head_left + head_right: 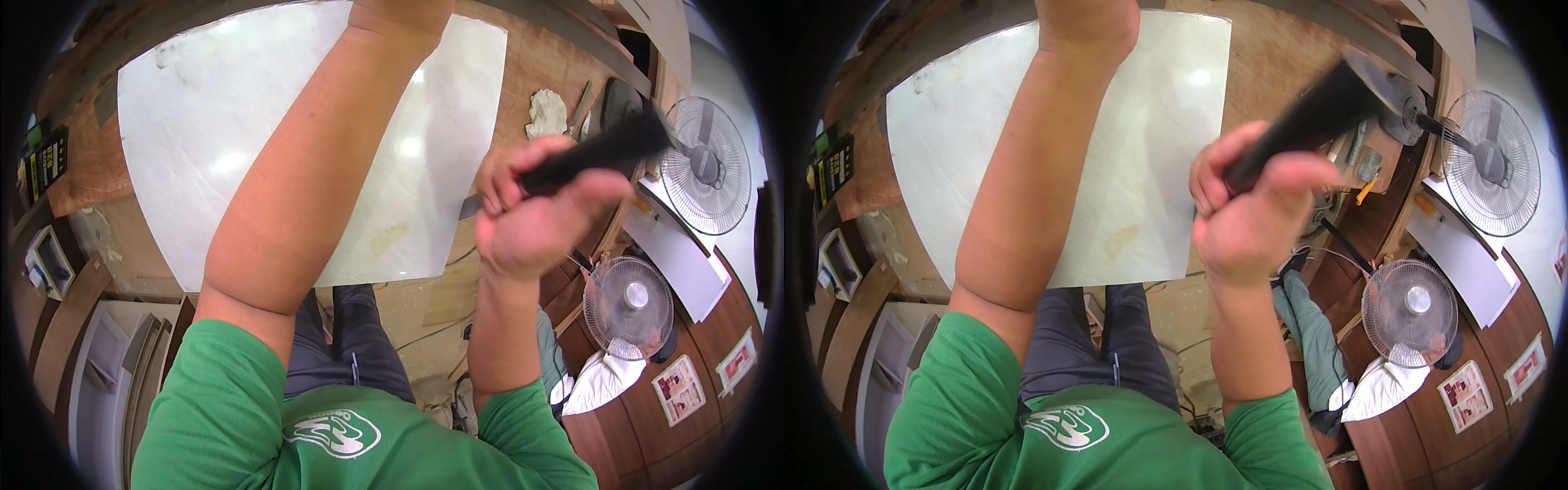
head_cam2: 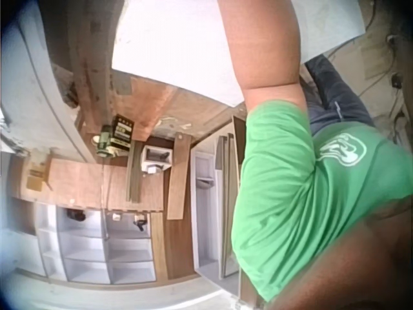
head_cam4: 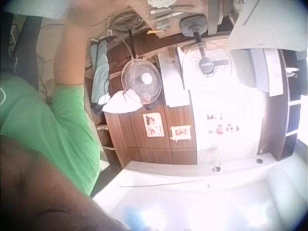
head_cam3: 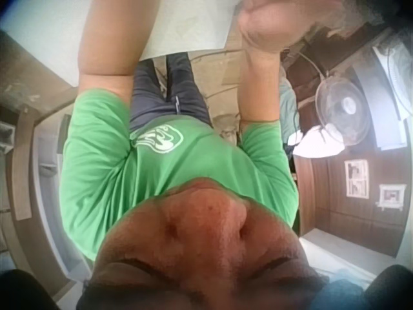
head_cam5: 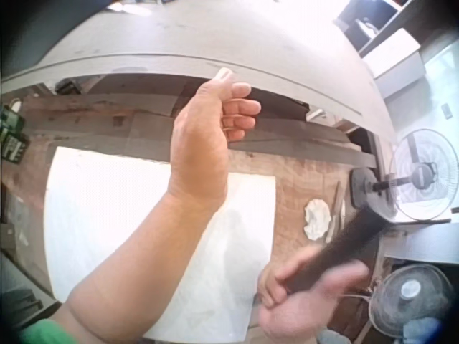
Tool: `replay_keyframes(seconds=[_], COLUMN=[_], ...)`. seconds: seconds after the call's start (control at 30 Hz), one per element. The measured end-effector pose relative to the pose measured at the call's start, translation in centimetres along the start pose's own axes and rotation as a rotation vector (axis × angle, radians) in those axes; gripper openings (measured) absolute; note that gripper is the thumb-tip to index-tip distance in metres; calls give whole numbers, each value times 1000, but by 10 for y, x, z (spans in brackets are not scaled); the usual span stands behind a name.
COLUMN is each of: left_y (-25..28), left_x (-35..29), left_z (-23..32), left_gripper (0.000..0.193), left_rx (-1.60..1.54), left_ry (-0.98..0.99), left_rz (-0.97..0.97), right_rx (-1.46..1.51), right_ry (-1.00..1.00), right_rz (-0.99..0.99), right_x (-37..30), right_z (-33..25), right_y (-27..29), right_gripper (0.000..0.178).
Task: The person uses a utility knife to cut along the edge of a white laminate sheet on a wooden workbench.
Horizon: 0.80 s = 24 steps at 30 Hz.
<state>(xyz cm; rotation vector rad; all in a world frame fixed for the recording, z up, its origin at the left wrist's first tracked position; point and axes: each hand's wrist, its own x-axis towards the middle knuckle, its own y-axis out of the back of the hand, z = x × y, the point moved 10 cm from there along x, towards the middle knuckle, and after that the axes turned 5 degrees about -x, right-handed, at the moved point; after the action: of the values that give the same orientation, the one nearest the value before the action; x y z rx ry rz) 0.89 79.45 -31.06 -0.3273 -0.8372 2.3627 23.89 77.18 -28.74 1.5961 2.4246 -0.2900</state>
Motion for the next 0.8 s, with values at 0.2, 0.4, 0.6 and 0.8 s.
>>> replay_keyframes(seconds=[0.2,0.4,0.6,0.8], left_y=[3,-4,-1,0], left_x=[-1,-2,-1,4], left_z=[-1,12,-1,0], left_gripper=[51,52,54,57], left_rx=[15,-23,-23,-46], left_ry=[31,-66,88,25], left_rz=[39,-15,79,31], right_rx=[82,94,58,42], right_ry=[-46,35,-13,-36], right_rz=[55,37,35,65], right_x=[-1,8,7,6], right_z=[0,-14,-5,12], right_y=[5,2,6,3], right_gripper=[88,82,84,84])
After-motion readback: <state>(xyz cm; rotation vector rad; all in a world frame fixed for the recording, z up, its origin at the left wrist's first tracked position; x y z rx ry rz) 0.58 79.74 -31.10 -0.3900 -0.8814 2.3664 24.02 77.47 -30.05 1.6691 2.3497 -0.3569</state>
